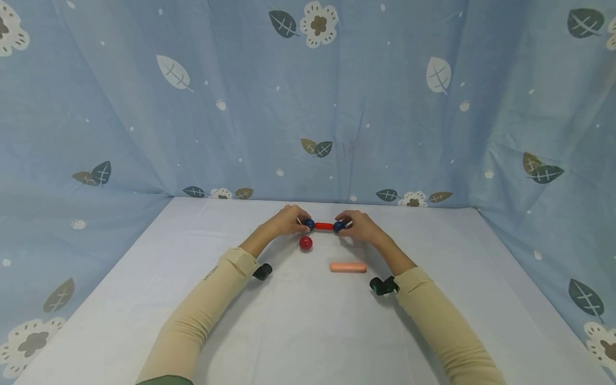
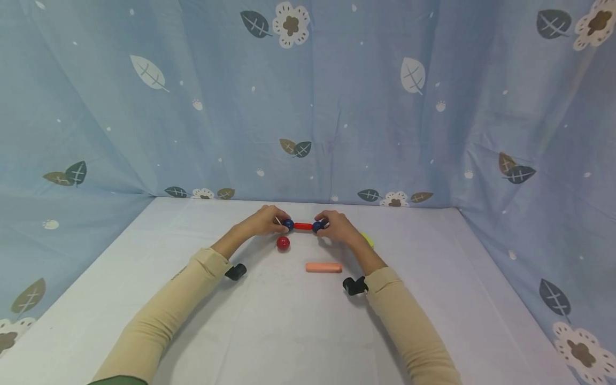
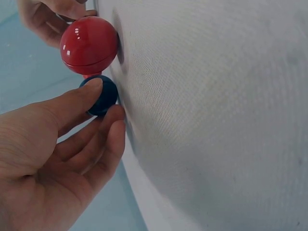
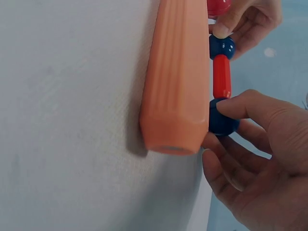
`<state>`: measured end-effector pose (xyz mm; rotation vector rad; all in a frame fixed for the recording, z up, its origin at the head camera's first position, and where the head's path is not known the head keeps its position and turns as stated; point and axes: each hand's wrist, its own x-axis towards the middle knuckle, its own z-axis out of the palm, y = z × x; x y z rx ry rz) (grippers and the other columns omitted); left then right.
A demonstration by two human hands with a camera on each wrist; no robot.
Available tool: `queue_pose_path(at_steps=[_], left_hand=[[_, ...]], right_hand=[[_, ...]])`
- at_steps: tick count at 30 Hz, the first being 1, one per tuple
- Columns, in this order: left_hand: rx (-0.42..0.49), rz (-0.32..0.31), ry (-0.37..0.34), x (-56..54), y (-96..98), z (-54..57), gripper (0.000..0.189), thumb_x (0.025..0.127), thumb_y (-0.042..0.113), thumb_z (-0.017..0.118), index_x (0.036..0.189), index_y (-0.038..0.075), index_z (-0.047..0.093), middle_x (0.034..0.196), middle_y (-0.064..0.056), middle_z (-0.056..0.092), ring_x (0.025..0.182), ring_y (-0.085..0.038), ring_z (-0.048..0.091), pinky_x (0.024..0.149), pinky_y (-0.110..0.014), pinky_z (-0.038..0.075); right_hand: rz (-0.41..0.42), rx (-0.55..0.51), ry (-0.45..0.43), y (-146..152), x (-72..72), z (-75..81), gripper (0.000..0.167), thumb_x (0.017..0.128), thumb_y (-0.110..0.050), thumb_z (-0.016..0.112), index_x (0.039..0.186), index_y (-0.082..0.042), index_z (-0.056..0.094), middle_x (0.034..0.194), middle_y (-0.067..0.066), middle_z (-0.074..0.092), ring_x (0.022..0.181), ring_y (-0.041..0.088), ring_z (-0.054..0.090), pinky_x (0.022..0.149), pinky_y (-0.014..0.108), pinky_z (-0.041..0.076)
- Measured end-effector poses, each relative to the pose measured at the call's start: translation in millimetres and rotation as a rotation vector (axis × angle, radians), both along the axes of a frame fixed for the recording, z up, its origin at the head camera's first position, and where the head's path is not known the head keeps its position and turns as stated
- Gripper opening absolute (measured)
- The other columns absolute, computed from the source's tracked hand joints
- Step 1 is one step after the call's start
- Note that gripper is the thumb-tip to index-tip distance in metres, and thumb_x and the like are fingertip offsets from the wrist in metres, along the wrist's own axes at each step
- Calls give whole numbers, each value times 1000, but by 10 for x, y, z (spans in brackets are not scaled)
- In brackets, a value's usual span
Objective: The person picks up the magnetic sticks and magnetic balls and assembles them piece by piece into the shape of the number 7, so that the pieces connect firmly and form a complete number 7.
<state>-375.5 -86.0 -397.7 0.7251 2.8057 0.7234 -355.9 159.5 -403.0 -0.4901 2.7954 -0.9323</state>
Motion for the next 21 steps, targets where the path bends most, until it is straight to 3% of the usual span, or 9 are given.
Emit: queue_pose_path(at_steps=[14, 21], left_hand=[[-5, 0, -8, -5, -5, 4, 40, 88, 16, 73, 126, 6, 66, 116, -9, 72, 106, -20, 67, 96, -34, 54], [-3, -23, 8, -16, -12, 2, 39, 88, 16, 73, 125, 5, 66, 115, -10, 72, 106, -20, 67, 95, -33, 54]], right_hand=[[35, 73, -29, 133, 152, 119, 50, 91, -18, 69, 135, -1, 55, 121, 18, 66, 112, 30, 62, 96, 43, 52], [51, 91, 12, 269, 267, 142, 51, 91, -19, 69, 134, 2, 55, 116, 18, 68, 104, 29, 66, 88, 40, 56]])
